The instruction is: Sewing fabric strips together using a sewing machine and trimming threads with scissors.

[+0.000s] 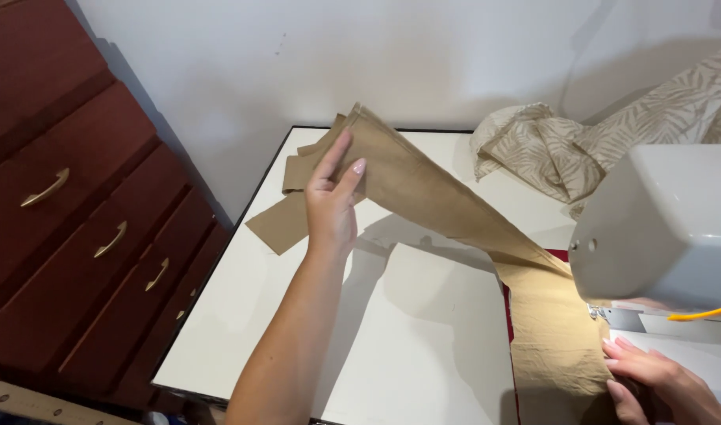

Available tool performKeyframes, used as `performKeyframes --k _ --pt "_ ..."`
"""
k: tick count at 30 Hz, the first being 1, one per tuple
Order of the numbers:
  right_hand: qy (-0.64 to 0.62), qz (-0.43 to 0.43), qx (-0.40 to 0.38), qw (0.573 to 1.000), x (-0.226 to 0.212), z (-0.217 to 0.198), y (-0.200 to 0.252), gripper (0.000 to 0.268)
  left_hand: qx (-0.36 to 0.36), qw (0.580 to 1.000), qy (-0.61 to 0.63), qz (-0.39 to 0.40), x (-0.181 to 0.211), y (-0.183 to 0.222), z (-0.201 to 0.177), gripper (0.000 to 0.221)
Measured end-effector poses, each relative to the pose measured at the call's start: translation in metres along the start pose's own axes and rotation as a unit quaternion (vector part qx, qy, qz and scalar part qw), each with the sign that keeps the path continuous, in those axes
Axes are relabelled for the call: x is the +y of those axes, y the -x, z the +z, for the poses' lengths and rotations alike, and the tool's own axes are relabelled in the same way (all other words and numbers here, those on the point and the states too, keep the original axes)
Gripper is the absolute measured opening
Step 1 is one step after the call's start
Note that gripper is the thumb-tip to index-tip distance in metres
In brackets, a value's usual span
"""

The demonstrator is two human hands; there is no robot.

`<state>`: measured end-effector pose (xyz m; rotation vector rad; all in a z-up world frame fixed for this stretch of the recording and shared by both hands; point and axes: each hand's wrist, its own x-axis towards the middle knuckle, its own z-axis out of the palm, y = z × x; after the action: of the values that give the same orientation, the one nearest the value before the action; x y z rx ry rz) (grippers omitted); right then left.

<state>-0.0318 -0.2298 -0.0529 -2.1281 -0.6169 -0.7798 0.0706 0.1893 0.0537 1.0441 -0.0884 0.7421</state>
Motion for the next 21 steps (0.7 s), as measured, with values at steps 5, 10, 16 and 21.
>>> performKeyframes --k 5,10,16,21 --pt "0.006 0.024 -0.016 1.0 -0.023 -0.005 -0.005 0.015 0.03 0.999 -0.011 0.013 0.006 -0.002 -0.016 0.059" --pt "0.015 0.033 -0.014 0.999 -0.01 -0.001 0.0 0.015 0.06 0.997 -0.037 -0.004 0.008 -0.01 -0.029 0.053" --pt "-0.002 0.046 0.012 0.999 -0.01 0.007 0.009 0.013 0.021 0.989 -0.145 0.027 0.023 -0.01 -0.037 0.049" --pt "-0.003 0.068 0.017 0.998 -0.021 0.008 0.008 0.013 -0.058 0.956 -0.256 0.132 0.013 -0.015 -0.046 0.021"
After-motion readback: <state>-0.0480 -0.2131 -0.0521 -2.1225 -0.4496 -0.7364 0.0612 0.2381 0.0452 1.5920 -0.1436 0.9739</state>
